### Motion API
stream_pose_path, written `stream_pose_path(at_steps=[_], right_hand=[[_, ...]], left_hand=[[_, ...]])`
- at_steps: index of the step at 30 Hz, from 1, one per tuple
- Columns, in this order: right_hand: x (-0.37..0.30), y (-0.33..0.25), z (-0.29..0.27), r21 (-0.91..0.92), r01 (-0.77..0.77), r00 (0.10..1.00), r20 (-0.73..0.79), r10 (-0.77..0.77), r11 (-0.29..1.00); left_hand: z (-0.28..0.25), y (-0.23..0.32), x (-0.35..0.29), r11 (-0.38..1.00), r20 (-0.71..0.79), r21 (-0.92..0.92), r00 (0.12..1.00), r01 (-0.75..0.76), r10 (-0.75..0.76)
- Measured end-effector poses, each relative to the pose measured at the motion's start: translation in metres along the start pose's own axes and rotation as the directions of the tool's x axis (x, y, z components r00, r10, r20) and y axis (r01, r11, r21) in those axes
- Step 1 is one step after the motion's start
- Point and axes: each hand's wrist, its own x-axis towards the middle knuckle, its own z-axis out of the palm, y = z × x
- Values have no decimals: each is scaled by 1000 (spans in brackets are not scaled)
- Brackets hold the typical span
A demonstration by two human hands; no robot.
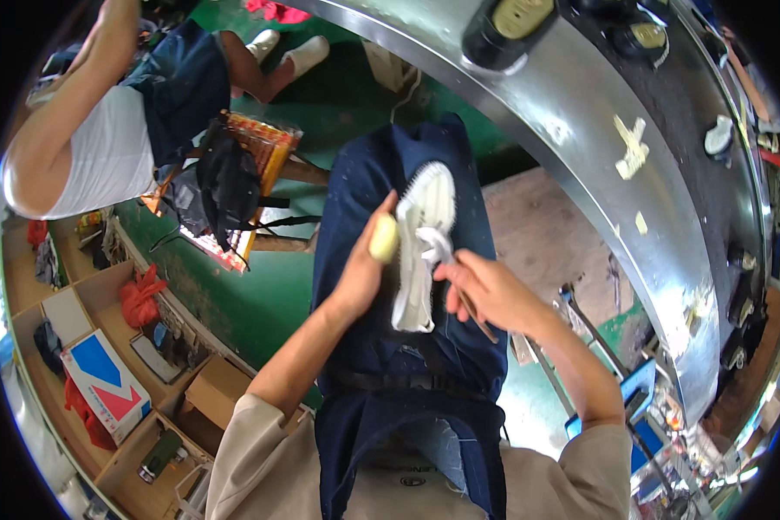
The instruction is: Assembling shoe uppers onto lasts and applying glue/reinforcement.
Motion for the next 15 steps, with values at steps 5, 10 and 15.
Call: stream_pose_path(at_steps=[5,10,15], right_hand=[[19,-24,-29,89,81,996,-35,-78,993],[27,7,25,-7,145,942,-307,-140,989],[23,6,-10,160,98,988,-133,-77,982]], left_hand=[[14,18,9,963,109,208,983,-170,149],[1,15,14,993,84,115,995,40,-50],[8,1,23,991,69,-4,989,135,-134]])
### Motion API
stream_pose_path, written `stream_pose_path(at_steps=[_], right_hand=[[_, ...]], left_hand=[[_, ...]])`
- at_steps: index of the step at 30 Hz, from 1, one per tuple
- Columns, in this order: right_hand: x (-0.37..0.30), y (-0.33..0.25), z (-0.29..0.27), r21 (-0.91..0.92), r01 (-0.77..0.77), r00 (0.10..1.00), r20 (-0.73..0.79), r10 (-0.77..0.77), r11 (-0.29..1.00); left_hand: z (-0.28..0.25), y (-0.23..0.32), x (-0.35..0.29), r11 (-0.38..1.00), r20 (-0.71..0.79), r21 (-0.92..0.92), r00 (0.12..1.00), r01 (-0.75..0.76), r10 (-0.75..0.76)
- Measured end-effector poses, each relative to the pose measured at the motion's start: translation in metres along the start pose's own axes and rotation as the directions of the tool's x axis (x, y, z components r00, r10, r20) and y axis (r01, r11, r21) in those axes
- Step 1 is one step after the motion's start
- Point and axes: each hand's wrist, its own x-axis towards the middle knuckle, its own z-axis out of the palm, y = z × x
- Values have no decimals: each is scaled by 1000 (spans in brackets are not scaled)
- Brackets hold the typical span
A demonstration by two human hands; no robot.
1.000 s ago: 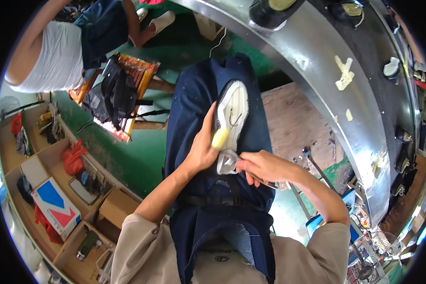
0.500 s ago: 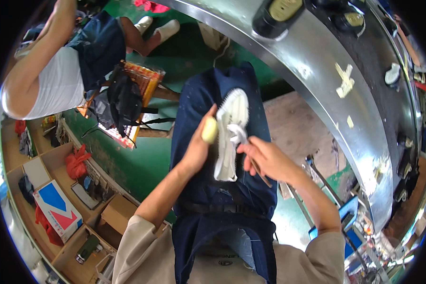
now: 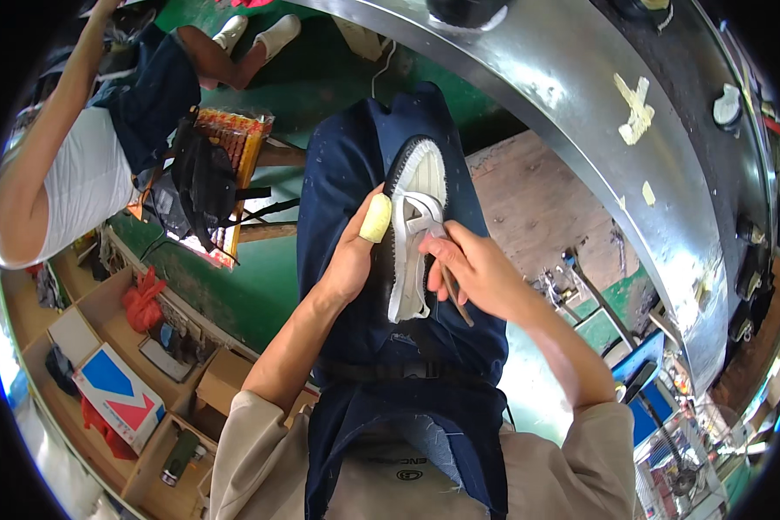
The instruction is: Assembling shoe uppers onto lasts and applying glue/reinforcement.
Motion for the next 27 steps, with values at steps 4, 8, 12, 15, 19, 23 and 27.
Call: stream_pose_path(at_steps=[4,8,12,15,19,23,27], right_hand=[[16,-24,-16,-135,26,997,77,-16,991],[10,14,26,-196,83,974,-192,-121,977],[0,26,46,73,151,929,-351,-116,986],[-9,21,49,260,121,948,-315,-34,958],[-23,27,38,529,30,988,-142,53,848],[-18,25,5,694,-236,971,198,134,680],[-31,11,-14,322,-141,988,-7,151,936]], left_hand=[[1,5,0,988,-2,133,996,-84,85],[21,13,-4,938,-118,338,986,-73,119],[27,2,4,801,-34,576,974,-165,225],[36,2,3,709,-8,674,957,-208,289],[48,0,-2,796,-84,593,973,-124,214],[40,10,-4,767,-79,617,956,-175,281],[33,16,-10,657,-25,721,939,-220,343]])
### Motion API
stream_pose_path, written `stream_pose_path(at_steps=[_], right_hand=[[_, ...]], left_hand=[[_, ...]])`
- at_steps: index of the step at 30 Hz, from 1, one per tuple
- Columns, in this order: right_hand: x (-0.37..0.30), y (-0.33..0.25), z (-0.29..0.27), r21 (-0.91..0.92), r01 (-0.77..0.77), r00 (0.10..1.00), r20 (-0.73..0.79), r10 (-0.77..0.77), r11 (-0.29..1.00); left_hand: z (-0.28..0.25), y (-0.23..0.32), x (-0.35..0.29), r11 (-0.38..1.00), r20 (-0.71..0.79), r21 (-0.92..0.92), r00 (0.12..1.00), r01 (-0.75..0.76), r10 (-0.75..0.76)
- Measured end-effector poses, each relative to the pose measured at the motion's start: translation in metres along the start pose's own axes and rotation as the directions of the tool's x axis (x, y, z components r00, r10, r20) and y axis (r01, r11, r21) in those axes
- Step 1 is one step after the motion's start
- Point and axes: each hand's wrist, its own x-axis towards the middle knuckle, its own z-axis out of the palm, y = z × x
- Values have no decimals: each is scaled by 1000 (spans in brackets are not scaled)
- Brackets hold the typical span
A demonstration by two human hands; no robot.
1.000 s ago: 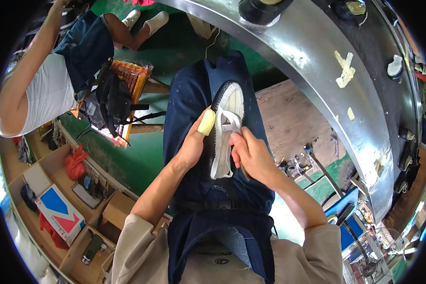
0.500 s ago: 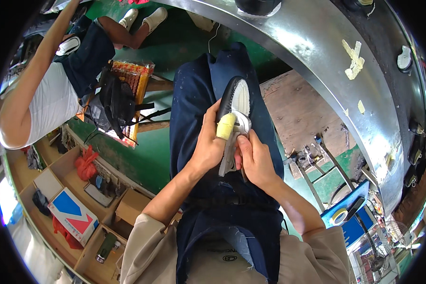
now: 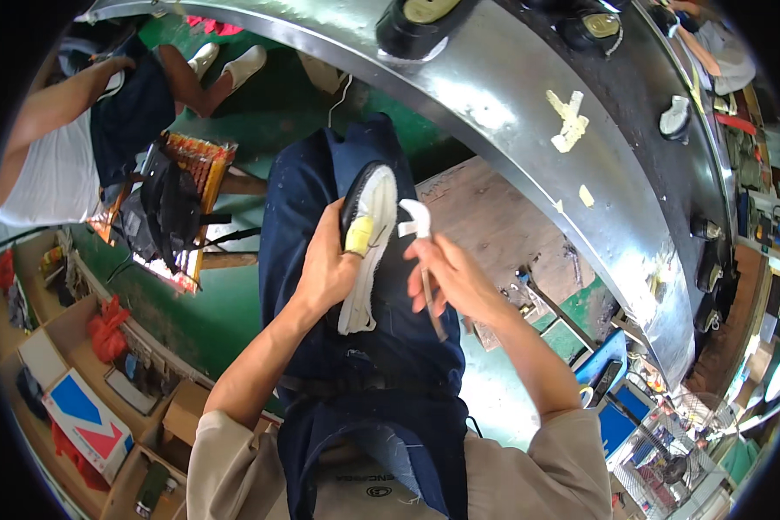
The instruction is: Assembling shoe uppers onto lasts and applying glue/reinforcement.
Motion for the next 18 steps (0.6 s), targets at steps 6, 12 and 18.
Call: stream_pose_path(at_steps=[6,12,18], right_hand=[[8,-26,25,-725,554,617,29,-786,408],[21,-33,28,-884,433,711,214,-670,177],[37,-25,26,-940,330,741,202,-641,85]], left_hand=[[-13,-4,-6,990,76,108,994,-89,81],[-21,-2,-12,999,167,-33,986,-22,27],[-30,1,-10,999,138,34,990,10,-15]])
